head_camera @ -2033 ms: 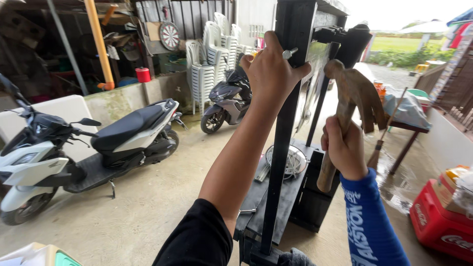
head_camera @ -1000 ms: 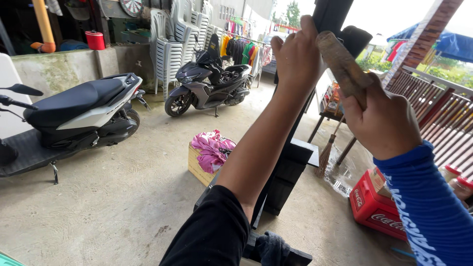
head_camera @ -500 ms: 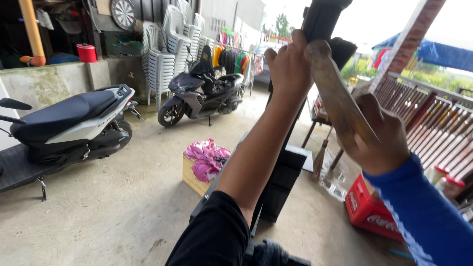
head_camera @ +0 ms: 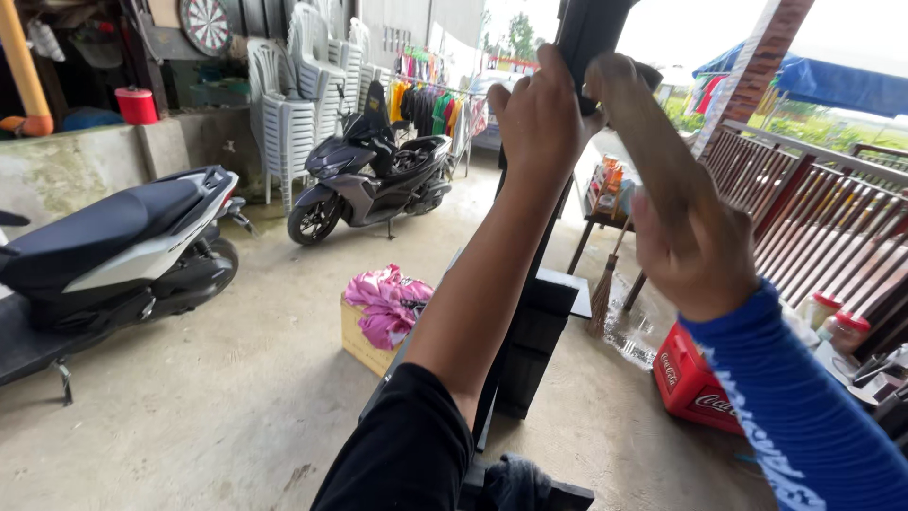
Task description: The person unpacks a plastic bag, retrieves a small cup containing hardware, and then uses a hammer and Allen wrench to attach a metal bracket to a black wooden frame. They position the bracket, insert a bolt, and hammer it into place.
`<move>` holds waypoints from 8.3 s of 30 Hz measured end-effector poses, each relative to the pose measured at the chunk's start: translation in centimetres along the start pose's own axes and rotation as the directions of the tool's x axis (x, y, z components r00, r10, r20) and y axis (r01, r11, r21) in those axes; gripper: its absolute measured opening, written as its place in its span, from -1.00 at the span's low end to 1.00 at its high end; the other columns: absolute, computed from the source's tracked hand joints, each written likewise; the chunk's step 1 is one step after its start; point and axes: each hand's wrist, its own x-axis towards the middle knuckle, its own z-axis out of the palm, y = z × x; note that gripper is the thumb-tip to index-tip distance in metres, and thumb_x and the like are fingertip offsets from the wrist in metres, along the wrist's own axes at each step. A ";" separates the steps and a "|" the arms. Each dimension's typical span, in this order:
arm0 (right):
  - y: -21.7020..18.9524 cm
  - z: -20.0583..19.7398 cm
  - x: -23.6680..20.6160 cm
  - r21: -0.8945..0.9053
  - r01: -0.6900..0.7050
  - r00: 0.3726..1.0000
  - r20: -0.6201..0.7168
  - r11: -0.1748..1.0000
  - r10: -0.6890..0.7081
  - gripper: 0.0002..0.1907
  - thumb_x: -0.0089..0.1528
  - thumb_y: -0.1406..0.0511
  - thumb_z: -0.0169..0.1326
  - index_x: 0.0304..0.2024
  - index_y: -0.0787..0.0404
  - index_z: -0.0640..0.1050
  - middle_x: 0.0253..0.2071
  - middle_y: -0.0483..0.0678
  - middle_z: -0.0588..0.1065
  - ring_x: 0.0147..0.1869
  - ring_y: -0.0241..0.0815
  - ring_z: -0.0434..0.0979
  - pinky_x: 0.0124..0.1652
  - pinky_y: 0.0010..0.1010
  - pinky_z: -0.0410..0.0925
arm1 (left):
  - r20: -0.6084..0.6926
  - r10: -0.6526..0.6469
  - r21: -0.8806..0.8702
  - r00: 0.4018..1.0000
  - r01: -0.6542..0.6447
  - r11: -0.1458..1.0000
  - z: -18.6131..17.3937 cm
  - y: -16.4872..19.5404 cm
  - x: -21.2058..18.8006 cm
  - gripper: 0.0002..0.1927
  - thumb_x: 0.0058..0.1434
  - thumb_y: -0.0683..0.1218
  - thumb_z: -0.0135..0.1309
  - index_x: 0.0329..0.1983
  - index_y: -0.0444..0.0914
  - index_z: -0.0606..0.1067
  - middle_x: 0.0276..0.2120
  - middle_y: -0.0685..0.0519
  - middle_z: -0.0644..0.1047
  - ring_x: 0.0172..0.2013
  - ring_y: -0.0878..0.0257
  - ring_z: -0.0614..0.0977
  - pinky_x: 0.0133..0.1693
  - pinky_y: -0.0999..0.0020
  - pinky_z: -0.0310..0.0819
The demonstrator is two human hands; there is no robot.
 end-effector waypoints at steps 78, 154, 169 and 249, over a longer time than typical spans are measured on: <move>1.5 1.3 -1.4 0.078 -0.320 0.942 0.128 0.944 0.309 -0.54 0.43 0.31 0.07 0.30 0.46 0.36 -0.25 0.33 0.54 -0.26 0.23 0.62 -0.33 -0.11 0.49 | 0.071 -0.040 -0.090 0.997 0.047 0.995 -0.1 -0.4 0.0 -0.19 -0.37 0.16 0.56 -0.19 -0.28 0.35 -0.25 -0.06 0.55 -0.12 0.01 0.60 -0.27 0.18 0.60; 0.0 1.0 -0.7 -0.050 -0.362 0.922 0.129 0.931 0.365 -0.69 0.53 0.20 0.07 -0.06 0.38 0.45 -0.40 0.21 0.57 -0.38 0.08 0.66 -0.40 -0.22 0.50 | -0.048 0.064 -0.067 0.997 -0.067 0.996 0.9 -0.2 -0.5 -0.27 -0.25 0.03 0.52 -0.14 -0.32 0.35 -0.25 -0.11 0.52 -0.13 -0.05 0.56 -0.17 0.14 0.56; 4.2 2.1 -3.9 0.346 -0.267 0.922 -0.180 0.899 0.343 -0.57 0.48 0.34 -0.07 0.32 0.50 0.27 -0.37 -0.05 0.50 -0.38 -0.29 0.57 -0.35 -0.47 0.52 | 0.097 0.034 -0.049 0.995 -0.029 0.998 1.3 -0.1 -0.9 -0.20 -0.35 0.20 0.53 -0.21 -0.30 0.36 -0.30 -0.12 0.51 -0.20 -0.01 0.55 -0.29 0.16 0.56; 7.3 28.2 -14.2 0.884 -0.078 0.806 0.329 -0.462 0.493 -0.61 0.49 0.08 -0.26 -0.07 0.28 0.38 -0.51 -0.13 0.34 -0.54 -0.42 0.33 -0.52 -0.60 0.25 | 0.247 0.437 0.475 0.865 -0.501 0.723 -3.9 -1.1 -0.3 -0.77 0.51 -0.11 -0.10 -0.29 -0.29 0.36 -0.38 0.01 0.37 -0.27 0.12 0.41 0.03 0.17 0.23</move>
